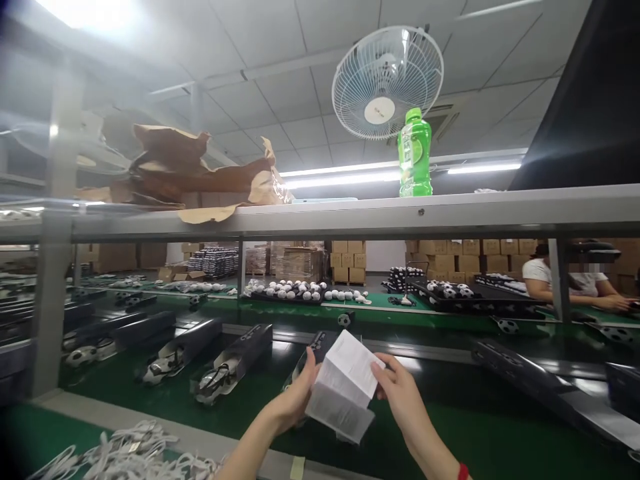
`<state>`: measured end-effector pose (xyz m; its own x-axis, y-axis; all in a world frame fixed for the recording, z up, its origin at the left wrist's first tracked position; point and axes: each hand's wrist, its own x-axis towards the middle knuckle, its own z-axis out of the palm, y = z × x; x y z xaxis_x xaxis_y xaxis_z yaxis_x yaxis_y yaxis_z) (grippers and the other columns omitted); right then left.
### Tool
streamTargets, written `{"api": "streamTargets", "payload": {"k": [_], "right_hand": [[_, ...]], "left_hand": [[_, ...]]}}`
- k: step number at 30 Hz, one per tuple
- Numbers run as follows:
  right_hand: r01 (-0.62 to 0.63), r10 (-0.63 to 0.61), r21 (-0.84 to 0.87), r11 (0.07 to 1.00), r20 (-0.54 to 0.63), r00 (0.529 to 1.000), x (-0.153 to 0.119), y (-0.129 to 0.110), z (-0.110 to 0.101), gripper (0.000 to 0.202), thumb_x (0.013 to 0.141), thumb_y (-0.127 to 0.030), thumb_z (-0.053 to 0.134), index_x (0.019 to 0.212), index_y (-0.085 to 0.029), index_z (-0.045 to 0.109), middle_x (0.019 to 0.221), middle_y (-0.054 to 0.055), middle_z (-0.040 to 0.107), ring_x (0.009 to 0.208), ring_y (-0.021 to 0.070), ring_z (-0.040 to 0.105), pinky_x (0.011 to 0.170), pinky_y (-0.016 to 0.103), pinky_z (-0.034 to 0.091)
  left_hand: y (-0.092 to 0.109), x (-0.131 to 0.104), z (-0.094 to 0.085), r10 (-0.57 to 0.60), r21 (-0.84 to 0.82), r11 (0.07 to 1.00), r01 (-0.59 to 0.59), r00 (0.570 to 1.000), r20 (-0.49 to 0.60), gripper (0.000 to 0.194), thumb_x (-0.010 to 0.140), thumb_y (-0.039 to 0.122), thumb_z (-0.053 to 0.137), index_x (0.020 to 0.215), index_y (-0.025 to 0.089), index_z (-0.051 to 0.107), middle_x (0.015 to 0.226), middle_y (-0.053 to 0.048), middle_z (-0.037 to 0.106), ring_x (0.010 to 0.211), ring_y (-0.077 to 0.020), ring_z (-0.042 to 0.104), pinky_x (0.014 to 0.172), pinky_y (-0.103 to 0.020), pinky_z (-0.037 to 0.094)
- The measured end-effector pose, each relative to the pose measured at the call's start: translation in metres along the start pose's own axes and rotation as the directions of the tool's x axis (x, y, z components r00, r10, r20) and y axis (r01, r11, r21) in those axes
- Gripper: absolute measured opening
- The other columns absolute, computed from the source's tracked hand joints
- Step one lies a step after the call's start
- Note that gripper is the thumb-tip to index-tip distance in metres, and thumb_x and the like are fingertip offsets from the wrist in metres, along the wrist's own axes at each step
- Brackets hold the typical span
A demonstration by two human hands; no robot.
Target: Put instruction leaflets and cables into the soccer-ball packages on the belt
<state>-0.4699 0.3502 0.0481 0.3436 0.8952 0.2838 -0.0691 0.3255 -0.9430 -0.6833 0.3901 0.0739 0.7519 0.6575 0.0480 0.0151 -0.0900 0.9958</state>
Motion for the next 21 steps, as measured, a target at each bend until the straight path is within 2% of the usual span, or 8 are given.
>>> {"api": "streamTargets", "payload": {"k": [3,6,9,11,13,15,17,21], "right_hand": [[-0.036,0.037,-0.015,0.999,0.035,0.999,-0.004,0.011,-0.006,0.060,0.060,-0.060,0.072,0.100,-0.017,0.058,0.054,-0.003,0.057,0.049,0.0144,0.050,0.049,0.026,0.036],[-0.188,0.187,0.042,0.981,0.029,0.982,-0.018,0.007,-0.007,0.058,0.065,-0.058,0.069,0.109,-0.023,0.052,0.071,-0.001,0.064,0.058,0.0166,0.058,0.051,0.026,0.042],[-0.444,0.424,0.102,0.890,0.170,0.889,-0.033,-0.004,-0.006,0.052,0.074,-0.058,0.063,0.112,-0.025,0.052,0.081,0.000,0.064,0.064,0.0159,0.061,0.052,0.025,0.044],[-0.558,0.508,0.142,0.817,0.280,0.815,-0.039,-0.009,-0.008,0.053,0.076,-0.063,0.060,0.109,-0.022,0.055,0.083,0.002,0.064,0.063,0.0146,0.060,0.049,0.023,0.042],[-0.608,0.542,0.190,0.771,0.306,0.783,-0.040,-0.012,-0.013,0.056,0.075,-0.066,0.059,0.103,-0.018,0.058,0.083,0.004,0.064,0.063,0.0138,0.059,0.048,0.022,0.041],[-0.615,0.553,0.231,0.754,0.283,0.784,-0.038,-0.011,-0.020,0.054,0.075,-0.066,0.059,0.099,-0.017,0.059,0.087,0.005,0.065,0.064,0.0133,0.059,0.049,0.022,0.042],[-0.589,0.534,0.252,0.768,0.256,0.806,-0.035,-0.010,-0.025,0.046,0.077,-0.058,0.063,0.098,-0.018,0.060,0.089,0.005,0.066,0.065,0.0122,0.058,0.050,0.021,0.041],[-0.509,0.461,0.194,0.838,0.246,0.853,-0.030,-0.006,-0.030,0.033,0.076,-0.045,0.068,0.096,-0.020,0.061,0.082,0.001,0.064,0.062,0.0097,0.056,0.050,0.019,0.037]], "left_hand": [[-0.003,-0.001,0.010,-0.029,-0.031,0.999,0.033,0.993,0.110,0.072,0.077,0.073,0.047,0.131,0.025,0.045,0.117,-0.012,0.061,0.104,-0.0276,0.058,0.080,-0.040,0.049],[-0.006,0.004,0.015,0.036,0.086,0.996,-0.036,0.999,0.004,0.068,0.071,0.050,0.072,0.126,0.018,0.049,0.106,-0.012,0.065,0.096,-0.0250,0.061,0.080,-0.035,0.046],[-0.001,0.008,0.021,0.092,0.201,0.977,-0.068,0.989,-0.113,0.062,0.080,0.049,0.062,0.129,0.015,0.044,0.099,-0.012,0.066,0.087,-0.0235,0.062,0.072,-0.033,0.045],[0.005,0.008,0.025,0.123,0.309,0.949,-0.064,0.977,-0.175,0.070,0.084,0.045,0.056,0.141,0.018,0.026,0.089,-0.007,0.065,0.077,-0.0202,0.060,0.066,-0.030,0.042],[0.010,0.006,0.029,0.161,0.412,0.908,-0.070,0.969,-0.189,0.077,0.087,0.041,0.052,0.147,0.021,0.008,0.071,0.003,0.057,0.062,-0.0147,0.051,0.059,-0.026,0.035],[0.015,0.003,0.032,0.186,0.490,0.867,-0.091,0.971,-0.149,0.074,0.089,0.037,0.049,0.147,0.024,0.006,0.061,0.008,0.044,0.055,-0.0120,0.039,0.056,-0.025,0.028],[0.021,0.000,0.038,0.192,0.548,0.830,-0.105,0.976,-0.103,0.064,0.090,0.035,0.046,0.146,0.026,0.017,0.060,0.008,0.038,0.056,-0.0123,0.036,0.057,-0.025,0.026],[0.035,-0.007,0.057,0.179,0.665,0.742,-0.085,0.981,-0.074,0.042,0.089,0.032,0.045,0.131,0.027,0.042,0.069,0.004,0.052,0.073,-0.0173,0.048,0.068,-0.026,0.033]]}}
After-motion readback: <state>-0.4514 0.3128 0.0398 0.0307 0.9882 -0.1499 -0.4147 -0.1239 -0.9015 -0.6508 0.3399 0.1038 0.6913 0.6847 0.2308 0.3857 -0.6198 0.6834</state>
